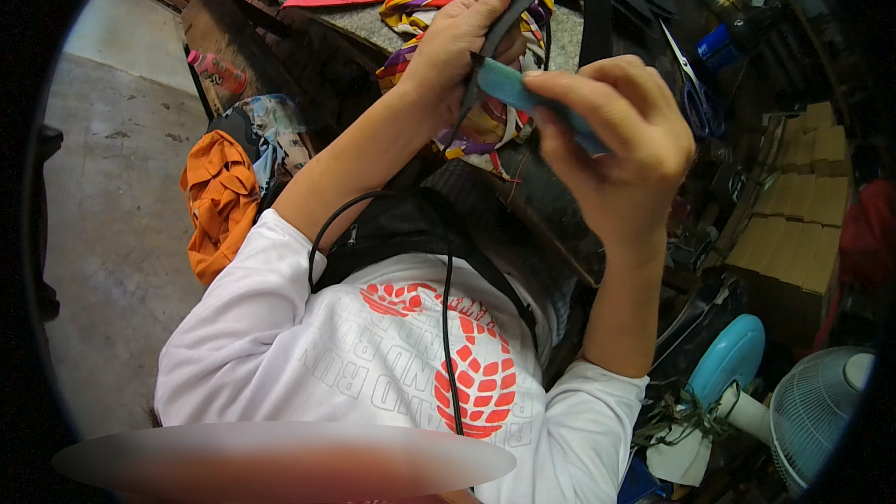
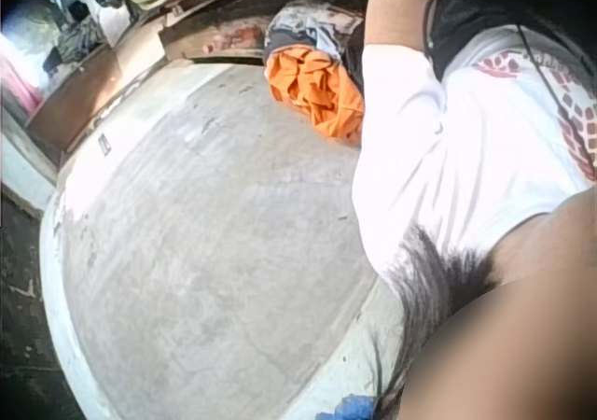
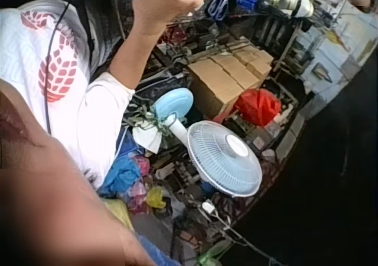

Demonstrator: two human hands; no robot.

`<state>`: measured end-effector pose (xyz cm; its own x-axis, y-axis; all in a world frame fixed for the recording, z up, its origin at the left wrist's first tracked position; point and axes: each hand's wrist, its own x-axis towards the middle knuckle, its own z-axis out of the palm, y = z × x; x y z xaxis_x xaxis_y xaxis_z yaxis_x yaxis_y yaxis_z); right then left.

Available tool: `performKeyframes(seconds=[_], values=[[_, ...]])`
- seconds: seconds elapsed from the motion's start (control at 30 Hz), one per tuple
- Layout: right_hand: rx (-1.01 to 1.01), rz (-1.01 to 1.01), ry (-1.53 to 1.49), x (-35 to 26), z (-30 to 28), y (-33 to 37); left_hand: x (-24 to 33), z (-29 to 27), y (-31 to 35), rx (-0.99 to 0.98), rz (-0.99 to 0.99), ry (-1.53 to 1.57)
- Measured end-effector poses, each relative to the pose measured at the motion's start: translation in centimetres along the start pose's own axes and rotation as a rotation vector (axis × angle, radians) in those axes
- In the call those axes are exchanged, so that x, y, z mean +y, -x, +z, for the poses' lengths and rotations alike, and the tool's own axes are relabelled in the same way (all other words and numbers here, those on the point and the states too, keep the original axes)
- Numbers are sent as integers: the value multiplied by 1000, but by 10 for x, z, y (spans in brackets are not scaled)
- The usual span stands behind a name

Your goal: The person smooths the edges of several black and pink material pieces using a blue sanding block. They handle each piece one at a time, turning them over and rubbing the edges against the block. The person also briefly uses scissors to trim a black piece before returning to smoothing.

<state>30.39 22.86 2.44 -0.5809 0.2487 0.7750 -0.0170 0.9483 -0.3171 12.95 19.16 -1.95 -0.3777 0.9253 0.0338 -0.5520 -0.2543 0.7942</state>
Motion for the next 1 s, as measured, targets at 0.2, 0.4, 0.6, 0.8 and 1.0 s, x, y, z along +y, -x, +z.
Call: performKeyframes(seconds=[0.2,0.4,0.6,0.8,1.0], values=[[133,9,442,7,10,-7,6,9,11,-43,-79,60],[158,124,382,5,13,-3,8,15,16,-36,-97,90],[-82,241,-160,-1,-4,1,12,17,10,39,-71,105],[208,275,233,11,4,-9,4,12,13,-62,-86,64],[97,305,78,1,4,-1,2,-2,5,-204,-48,201]])
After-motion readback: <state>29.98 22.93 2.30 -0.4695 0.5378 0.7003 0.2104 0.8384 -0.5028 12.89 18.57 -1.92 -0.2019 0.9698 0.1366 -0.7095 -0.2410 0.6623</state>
